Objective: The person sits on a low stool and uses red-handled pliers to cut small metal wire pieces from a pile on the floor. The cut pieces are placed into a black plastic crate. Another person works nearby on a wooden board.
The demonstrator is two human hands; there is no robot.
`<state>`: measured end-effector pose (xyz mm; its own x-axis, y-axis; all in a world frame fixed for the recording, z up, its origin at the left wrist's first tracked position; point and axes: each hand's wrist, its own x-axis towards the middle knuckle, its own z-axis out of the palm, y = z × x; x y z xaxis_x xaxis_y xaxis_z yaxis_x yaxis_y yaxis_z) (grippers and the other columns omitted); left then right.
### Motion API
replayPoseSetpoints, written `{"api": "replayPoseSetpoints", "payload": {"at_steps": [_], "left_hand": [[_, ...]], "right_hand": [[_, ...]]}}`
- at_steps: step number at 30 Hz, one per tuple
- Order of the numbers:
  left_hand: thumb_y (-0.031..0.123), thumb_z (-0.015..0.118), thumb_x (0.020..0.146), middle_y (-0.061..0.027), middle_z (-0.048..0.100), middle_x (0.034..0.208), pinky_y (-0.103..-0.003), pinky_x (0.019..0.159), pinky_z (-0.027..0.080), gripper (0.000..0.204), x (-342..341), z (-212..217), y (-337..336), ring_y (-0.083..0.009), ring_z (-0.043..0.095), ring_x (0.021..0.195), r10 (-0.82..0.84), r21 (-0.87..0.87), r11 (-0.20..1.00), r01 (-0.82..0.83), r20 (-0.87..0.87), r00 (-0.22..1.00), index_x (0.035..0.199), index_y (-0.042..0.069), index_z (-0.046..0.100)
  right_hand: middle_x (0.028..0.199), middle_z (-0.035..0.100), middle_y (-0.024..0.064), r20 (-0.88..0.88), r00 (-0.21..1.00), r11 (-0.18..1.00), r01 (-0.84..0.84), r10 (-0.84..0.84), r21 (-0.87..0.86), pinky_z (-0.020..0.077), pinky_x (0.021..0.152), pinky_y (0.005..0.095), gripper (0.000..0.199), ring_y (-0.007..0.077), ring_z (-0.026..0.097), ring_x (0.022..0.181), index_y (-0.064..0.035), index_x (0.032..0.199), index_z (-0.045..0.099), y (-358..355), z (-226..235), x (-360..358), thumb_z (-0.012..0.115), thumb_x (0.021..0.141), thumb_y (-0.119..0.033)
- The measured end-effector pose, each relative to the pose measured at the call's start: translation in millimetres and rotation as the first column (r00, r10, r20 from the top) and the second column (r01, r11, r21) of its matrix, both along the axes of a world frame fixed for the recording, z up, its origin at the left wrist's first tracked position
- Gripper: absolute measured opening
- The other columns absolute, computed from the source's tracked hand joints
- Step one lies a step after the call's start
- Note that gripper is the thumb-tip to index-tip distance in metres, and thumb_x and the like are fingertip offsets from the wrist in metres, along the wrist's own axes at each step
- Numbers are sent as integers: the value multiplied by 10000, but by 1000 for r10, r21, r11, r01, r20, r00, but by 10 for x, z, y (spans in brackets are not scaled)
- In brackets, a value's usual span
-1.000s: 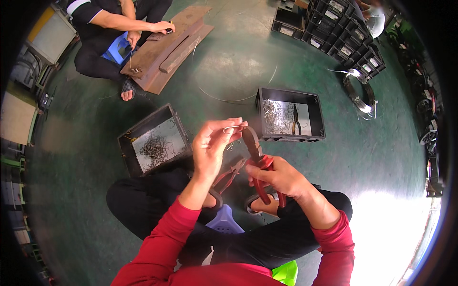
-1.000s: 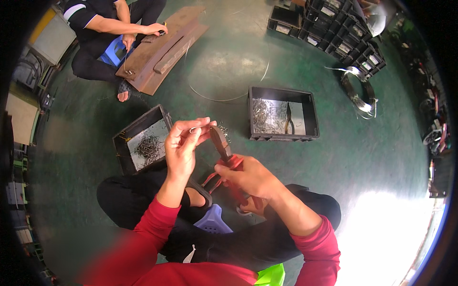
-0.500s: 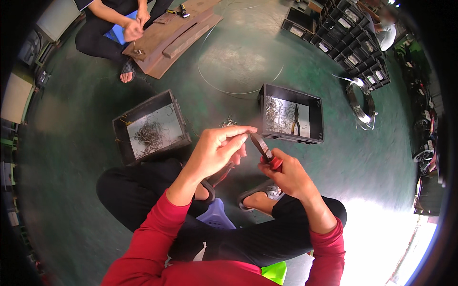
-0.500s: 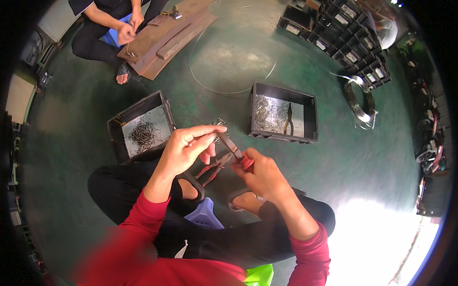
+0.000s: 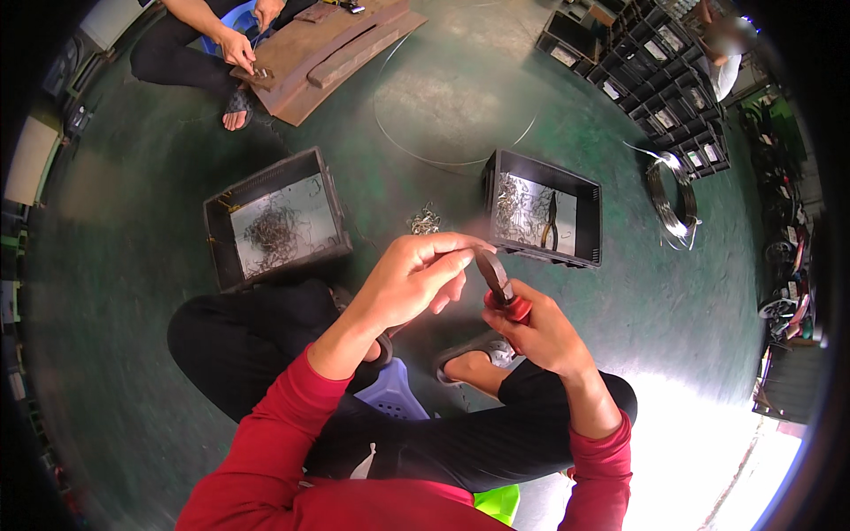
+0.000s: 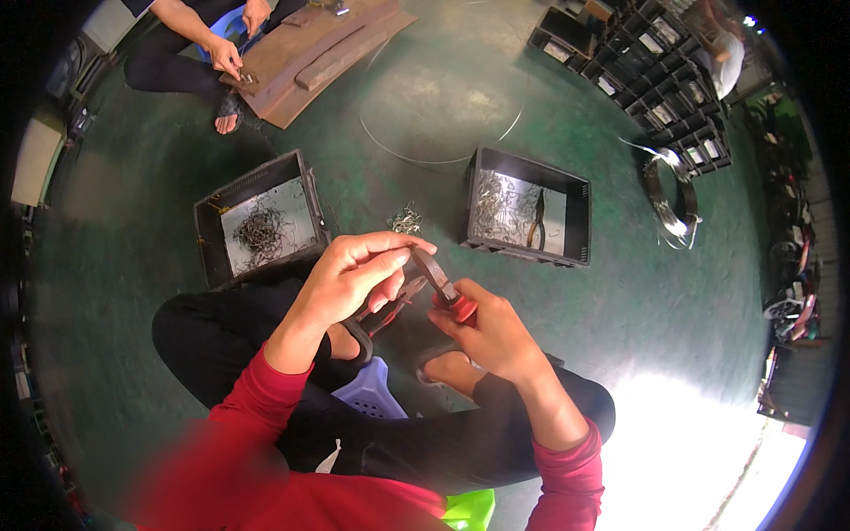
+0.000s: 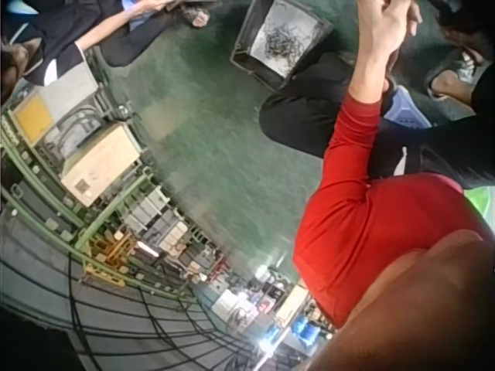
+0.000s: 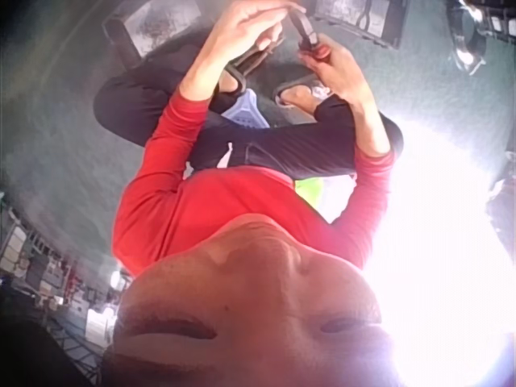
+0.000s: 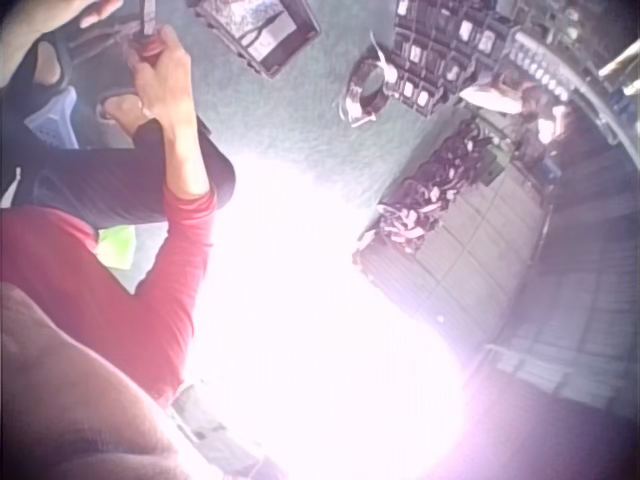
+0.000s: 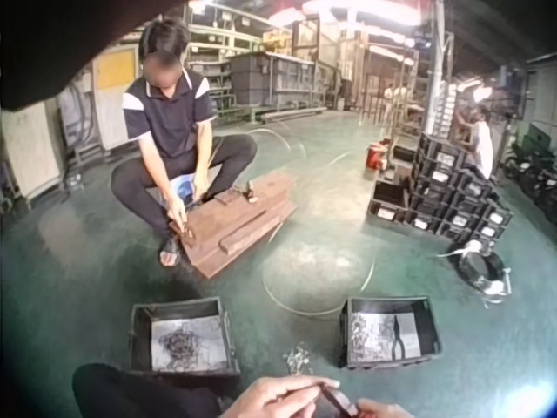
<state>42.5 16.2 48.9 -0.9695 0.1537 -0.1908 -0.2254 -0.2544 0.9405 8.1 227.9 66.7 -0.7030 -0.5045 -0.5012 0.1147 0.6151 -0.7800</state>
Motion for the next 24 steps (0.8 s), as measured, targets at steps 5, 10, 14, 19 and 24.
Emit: {"api": "replayPoseSetpoints", "payload": {"at_steps": [5, 10, 14, 19, 24], "left_hand": [[89, 477, 982, 25, 511, 605, -214, 459, 341, 249, -22, -17, -3, -43, 448, 499, -25, -36, 999, 23, -65, 998, 1137, 31, 663], [85, 474, 981, 23, 507, 600, -214, 461, 339, 247, -29, -21, -40, -43, 445, 501, -67, -30, 997, 65, -60, 996, 1127, 27, 665], [86, 470, 982, 20, 508, 592, -215, 460, 342, 247, -37, -26, -39, -42, 449, 499, -65, -21, 998, 64, -32, 997, 1119, 24, 667], [80, 468, 981, 17, 508, 587, -215, 458, 348, 247, -30, -28, -34, -43, 455, 496, -61, -28, 998, 59, -40, 997, 1116, 19, 666], [75, 466, 983, 21, 501, 586, -215, 461, 351, 248, -30, -26, -25, -41, 454, 501, -49, -44, 998, 47, -43, 998, 1121, 31, 668]], "right_hand": [[742, 609, 70, 97, 995, 1000, -15, 14, 1, 444, 573, 299, 233, 116, 529, 597, -21, 982, 591, 22, 15, -13, 678, 894, -219], [701, 584, 57, 100, 995, 999, -11, 15, -46, 430, 556, 298, 238, 108, 508, 577, -27, 980, 591, 29, -26, -14, 679, 897, -233], [687, 580, 53, 38, 999, 999, -18, 20, -48, 428, 550, 296, 234, 107, 500, 562, -26, 987, 590, 31, -47, -8, 677, 897, -224], [690, 588, 60, 55, 998, 999, -23, 24, -26, 435, 562, 299, 224, 115, 513, 570, -27, 994, 591, 28, -37, -15, 674, 897, -211], [703, 601, 85, 35, 999, 1000, -9, 9, 0, 454, 585, 308, 224, 134, 529, 577, -15, 974, 591, 22, -47, -1, 681, 885, -199]]}}
